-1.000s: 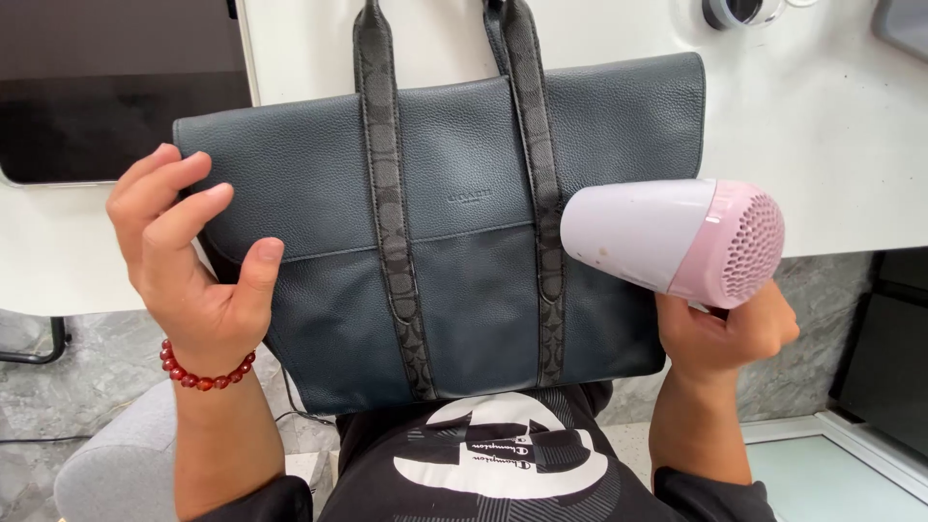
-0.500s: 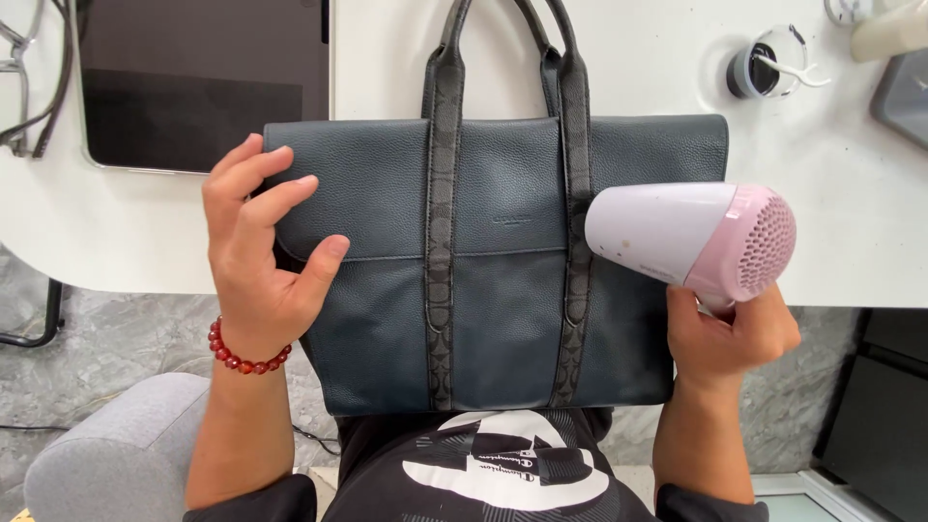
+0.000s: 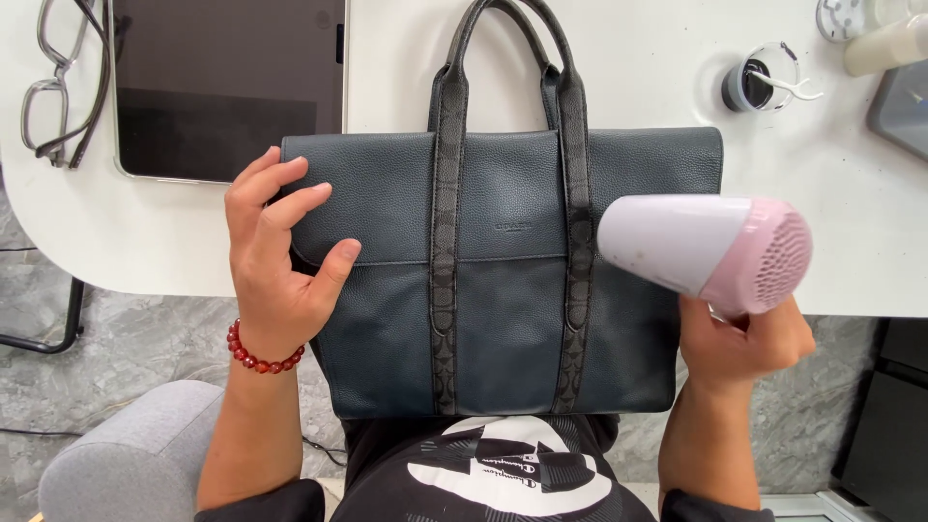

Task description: Applying black dye to the strap attachment of a leather bag and drying it with a hair dryer.

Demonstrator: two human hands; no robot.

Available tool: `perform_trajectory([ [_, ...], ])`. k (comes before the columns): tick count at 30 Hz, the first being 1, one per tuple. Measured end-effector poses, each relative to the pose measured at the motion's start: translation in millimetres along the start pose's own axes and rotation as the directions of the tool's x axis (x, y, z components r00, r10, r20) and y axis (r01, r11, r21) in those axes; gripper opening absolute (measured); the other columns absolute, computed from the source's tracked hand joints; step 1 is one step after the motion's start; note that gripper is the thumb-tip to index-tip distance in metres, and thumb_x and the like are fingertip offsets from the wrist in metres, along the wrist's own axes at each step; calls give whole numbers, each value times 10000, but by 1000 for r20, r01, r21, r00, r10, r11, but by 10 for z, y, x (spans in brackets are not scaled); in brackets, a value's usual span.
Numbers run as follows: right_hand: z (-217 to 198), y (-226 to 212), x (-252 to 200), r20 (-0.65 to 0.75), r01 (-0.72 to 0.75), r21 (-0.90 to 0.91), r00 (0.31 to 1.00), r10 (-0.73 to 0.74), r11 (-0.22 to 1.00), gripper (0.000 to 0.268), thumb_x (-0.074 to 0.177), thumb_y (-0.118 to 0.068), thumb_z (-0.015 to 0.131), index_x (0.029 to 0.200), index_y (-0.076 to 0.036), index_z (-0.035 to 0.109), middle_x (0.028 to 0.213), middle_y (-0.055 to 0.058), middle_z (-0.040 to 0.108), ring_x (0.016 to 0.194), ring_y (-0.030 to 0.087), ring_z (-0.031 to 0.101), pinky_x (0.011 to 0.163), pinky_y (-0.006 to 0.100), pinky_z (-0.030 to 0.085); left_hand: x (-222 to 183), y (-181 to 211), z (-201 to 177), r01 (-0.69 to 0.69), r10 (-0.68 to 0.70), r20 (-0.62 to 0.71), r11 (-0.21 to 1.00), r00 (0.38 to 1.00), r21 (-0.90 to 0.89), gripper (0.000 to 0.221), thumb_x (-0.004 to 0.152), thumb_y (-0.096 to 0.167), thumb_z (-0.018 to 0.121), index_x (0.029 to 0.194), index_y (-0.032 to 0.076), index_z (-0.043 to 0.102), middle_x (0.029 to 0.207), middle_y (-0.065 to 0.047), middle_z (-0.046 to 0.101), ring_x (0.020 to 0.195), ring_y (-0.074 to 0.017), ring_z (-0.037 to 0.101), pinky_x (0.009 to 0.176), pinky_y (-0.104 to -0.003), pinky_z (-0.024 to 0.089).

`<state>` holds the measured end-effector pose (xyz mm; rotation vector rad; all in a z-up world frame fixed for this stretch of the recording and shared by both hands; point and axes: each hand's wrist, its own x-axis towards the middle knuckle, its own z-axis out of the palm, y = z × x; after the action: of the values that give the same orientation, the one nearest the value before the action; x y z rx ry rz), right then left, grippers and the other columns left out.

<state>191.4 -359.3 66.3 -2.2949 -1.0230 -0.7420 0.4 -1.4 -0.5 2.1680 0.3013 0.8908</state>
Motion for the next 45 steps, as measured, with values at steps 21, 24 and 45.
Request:
perform_trajectory([
  [21, -54, 65, -149, -37, -39, 44, 999, 40, 998, 200, 923, -26, 865, 974, 81, 706, 798, 143, 664, 671, 200, 661, 620, 268, 481, 924, 454, 382, -64, 34, 214, 988, 976, 137, 309, 953, 185, 767, 1174, 29, 616, 1127, -156, 725, 1177, -338, 656, 1145, -525, 412],
  [24, -60, 96, -200, -70, -52, 51, 996, 56, 997, 197, 904, -31, 858, 964, 80, 706, 800, 141, 663, 657, 202, 653, 617, 268, 479, 1036, 473, 494, 61, -71, 270, 997, 960, 44, 326, 947, 181, 768, 1145, 14, 569, 1059, -164, 731, 1069, -324, 709, 1000, -469, 516],
  [45, -197, -18, 69, -131, -55, 44, 990, 60, 998, 352, 954, -63, 849, 1213, 145, 732, 1000, 176, 766, 813, 183, 705, 736, 248, 521, 968, 494, 496, 496, -369, 348, 466, 862, -733, 305, 994, -32, 648, 1281, 1, 549, 1009, -105, 740, 903, -99, 692, 828, -221, 571],
])
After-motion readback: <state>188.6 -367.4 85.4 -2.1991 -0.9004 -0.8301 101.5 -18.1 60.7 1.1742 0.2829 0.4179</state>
